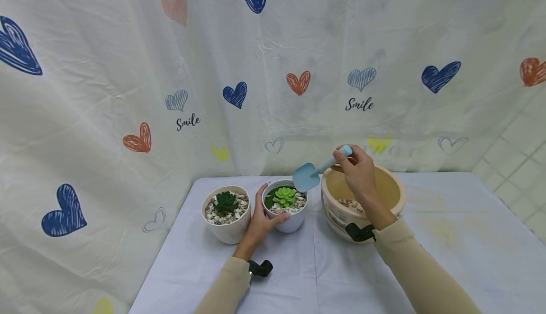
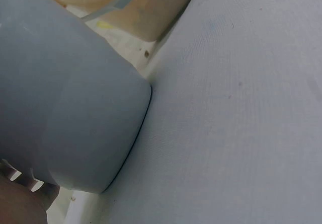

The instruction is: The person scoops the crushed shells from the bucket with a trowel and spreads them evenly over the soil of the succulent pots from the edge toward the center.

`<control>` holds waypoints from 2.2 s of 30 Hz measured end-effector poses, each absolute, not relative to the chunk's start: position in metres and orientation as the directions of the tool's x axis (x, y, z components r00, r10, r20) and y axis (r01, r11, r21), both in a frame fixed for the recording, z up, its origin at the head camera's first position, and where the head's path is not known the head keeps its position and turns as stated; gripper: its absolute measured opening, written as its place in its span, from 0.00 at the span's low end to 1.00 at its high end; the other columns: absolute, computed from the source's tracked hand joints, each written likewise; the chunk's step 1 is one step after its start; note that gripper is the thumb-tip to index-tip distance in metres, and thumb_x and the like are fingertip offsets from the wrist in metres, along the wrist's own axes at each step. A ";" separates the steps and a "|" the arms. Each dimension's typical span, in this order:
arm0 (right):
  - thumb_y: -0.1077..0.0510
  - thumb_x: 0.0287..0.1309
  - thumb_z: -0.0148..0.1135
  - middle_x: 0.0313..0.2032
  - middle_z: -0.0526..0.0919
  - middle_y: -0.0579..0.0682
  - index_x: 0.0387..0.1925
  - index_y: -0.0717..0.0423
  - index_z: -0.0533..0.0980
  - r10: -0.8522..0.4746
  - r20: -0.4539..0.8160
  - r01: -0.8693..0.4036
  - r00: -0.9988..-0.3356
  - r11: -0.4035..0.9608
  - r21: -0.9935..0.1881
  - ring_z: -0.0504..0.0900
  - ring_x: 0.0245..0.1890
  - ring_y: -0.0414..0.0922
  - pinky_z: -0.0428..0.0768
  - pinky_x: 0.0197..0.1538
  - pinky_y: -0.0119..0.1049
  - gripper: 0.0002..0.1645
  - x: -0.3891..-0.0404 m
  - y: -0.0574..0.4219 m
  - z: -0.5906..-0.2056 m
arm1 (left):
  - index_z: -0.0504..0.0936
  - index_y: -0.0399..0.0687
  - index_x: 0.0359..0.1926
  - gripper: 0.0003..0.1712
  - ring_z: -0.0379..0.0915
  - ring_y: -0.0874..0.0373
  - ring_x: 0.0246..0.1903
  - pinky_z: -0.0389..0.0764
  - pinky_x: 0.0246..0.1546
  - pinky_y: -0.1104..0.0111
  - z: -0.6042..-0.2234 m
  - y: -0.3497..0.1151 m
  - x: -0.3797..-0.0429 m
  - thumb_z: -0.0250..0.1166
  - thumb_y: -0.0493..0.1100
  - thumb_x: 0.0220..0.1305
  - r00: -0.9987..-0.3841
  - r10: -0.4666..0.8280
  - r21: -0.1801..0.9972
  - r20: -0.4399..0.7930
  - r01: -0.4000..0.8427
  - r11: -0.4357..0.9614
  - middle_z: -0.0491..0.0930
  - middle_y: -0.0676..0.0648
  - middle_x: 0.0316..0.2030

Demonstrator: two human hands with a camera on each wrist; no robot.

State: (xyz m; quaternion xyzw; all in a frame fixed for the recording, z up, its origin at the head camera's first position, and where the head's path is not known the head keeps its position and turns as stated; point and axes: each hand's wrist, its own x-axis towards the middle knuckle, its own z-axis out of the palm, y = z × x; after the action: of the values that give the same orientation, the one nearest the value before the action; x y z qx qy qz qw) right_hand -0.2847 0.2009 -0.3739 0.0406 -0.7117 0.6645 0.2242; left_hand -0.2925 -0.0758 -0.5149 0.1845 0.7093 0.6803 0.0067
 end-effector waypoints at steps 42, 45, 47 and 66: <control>0.55 0.61 0.70 0.38 0.82 0.52 0.40 0.64 0.78 0.575 0.252 -0.503 -0.778 -0.331 -0.798 0.90 0.35 0.42 0.88 0.38 0.36 0.15 -0.240 0.270 -0.356 | 0.81 0.49 0.55 0.24 0.77 0.56 0.55 0.80 0.56 0.59 -0.469 -0.026 -0.248 0.70 0.38 0.56 -0.558 0.158 0.461 0.815 0.788 0.408 0.81 0.48 0.53; 0.57 0.62 0.70 0.36 0.82 0.51 0.40 0.63 0.80 0.568 0.246 -0.476 -0.785 -0.300 -0.827 0.90 0.34 0.42 0.87 0.37 0.35 0.12 -0.230 0.285 -0.357 | 0.83 0.51 0.49 0.15 0.81 0.60 0.44 0.82 0.48 0.68 -0.466 -0.015 -0.239 0.68 0.36 0.60 -0.558 0.227 0.492 0.798 0.821 0.289 0.84 0.51 0.43; 0.58 0.64 0.68 0.36 0.82 0.50 0.41 0.62 0.80 0.539 0.259 -0.444 -0.801 -0.247 -0.861 0.89 0.34 0.40 0.87 0.36 0.34 0.10 -0.226 0.292 -0.360 | 0.82 0.50 0.49 0.12 0.83 0.60 0.41 0.83 0.46 0.69 -0.465 -0.007 -0.232 0.66 0.37 0.64 -0.596 0.286 0.555 0.751 0.803 0.215 0.85 0.50 0.42; 0.48 0.73 0.59 0.52 0.84 0.66 0.59 0.58 0.77 0.038 0.340 -0.205 -0.939 0.732 -0.649 0.84 0.51 0.65 0.82 0.41 0.51 0.22 -0.252 0.280 -0.384 | 0.48 0.68 0.80 0.37 0.60 0.54 0.75 0.67 0.72 0.49 -0.473 0.060 -0.247 0.52 0.60 0.77 -0.888 0.330 0.932 0.319 0.357 0.058 0.60 0.48 0.77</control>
State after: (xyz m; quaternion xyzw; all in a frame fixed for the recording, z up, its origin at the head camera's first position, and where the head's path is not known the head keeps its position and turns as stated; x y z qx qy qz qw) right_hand -0.2525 0.2797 -0.3837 0.0456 -0.9154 0.3631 0.1679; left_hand -0.2469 0.0595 -0.4732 0.2361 0.7274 0.6442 -0.0104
